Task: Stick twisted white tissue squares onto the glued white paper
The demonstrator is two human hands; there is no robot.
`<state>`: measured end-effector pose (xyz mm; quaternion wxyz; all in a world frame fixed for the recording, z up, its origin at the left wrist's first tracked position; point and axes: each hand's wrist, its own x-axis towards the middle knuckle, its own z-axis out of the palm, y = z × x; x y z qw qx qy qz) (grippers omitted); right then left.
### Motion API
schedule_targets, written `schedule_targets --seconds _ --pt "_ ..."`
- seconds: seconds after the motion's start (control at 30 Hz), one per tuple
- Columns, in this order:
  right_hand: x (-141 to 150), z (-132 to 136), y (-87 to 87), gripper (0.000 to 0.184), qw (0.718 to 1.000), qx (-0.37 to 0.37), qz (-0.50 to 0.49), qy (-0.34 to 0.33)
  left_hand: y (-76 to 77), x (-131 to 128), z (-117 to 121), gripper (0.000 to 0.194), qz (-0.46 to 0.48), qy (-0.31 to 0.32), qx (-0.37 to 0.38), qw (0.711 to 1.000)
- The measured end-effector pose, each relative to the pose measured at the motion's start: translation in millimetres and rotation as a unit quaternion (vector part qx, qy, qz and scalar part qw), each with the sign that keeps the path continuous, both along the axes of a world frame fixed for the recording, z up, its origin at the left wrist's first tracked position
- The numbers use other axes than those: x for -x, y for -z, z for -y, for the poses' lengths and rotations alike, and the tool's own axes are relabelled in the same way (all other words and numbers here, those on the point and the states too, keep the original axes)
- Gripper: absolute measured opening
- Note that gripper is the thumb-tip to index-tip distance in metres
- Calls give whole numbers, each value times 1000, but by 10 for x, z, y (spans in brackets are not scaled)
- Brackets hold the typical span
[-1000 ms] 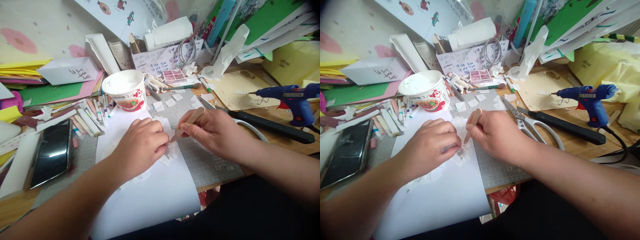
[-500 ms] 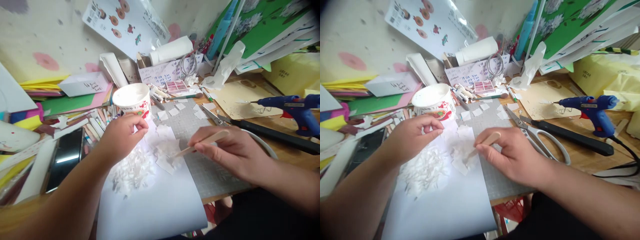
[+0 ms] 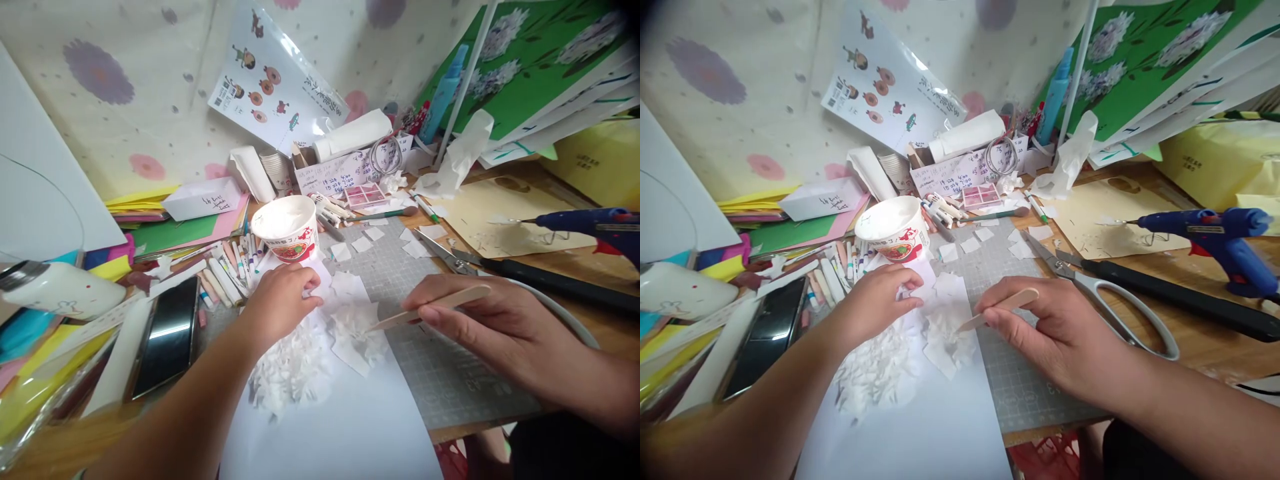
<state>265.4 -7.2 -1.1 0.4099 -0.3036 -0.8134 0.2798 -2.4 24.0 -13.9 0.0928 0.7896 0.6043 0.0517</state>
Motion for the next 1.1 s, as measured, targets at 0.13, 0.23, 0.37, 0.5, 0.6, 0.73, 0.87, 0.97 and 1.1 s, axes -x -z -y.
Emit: schedule_targets --seconds 0.13,0.23,0.37,0.5,0.6,0.73,0.87,0.97,1.1 --pt "-8 -5 7 17 1000 -2 -10 -7 16 -8 -22 5 -3 14 -13 1000" --pt "-27 -9 11 16 1000 1 -22 -12 -6 16 -26 9 3 28 -18 999" --pt "-55 12 14 15 999 24 -22 -3 -69 60 -18 18 53 64 -74 994" --pt "-49 48 26 13 999 43 -9 -17 -202 22 96 17 108 99 -85 986" --pt "-29 64 42 12 998 45 16 -34 -323 -58 243 15 143 113 -30 983" --pt "-11 64 59 11 998 46 38 -36 -387 -129 358 13 189 116 56 973" --pt "-9 55 63 9 998 60 30 -13 -304 -169 360 11 195 106 122 967" --pt "-10 48 55 8 998 63 31 1 -221 -234 362 11 202 89 164 961" --pt "-10 42 48 7 997 68 27 5 -208 -321 399 10 236 92 213 944"
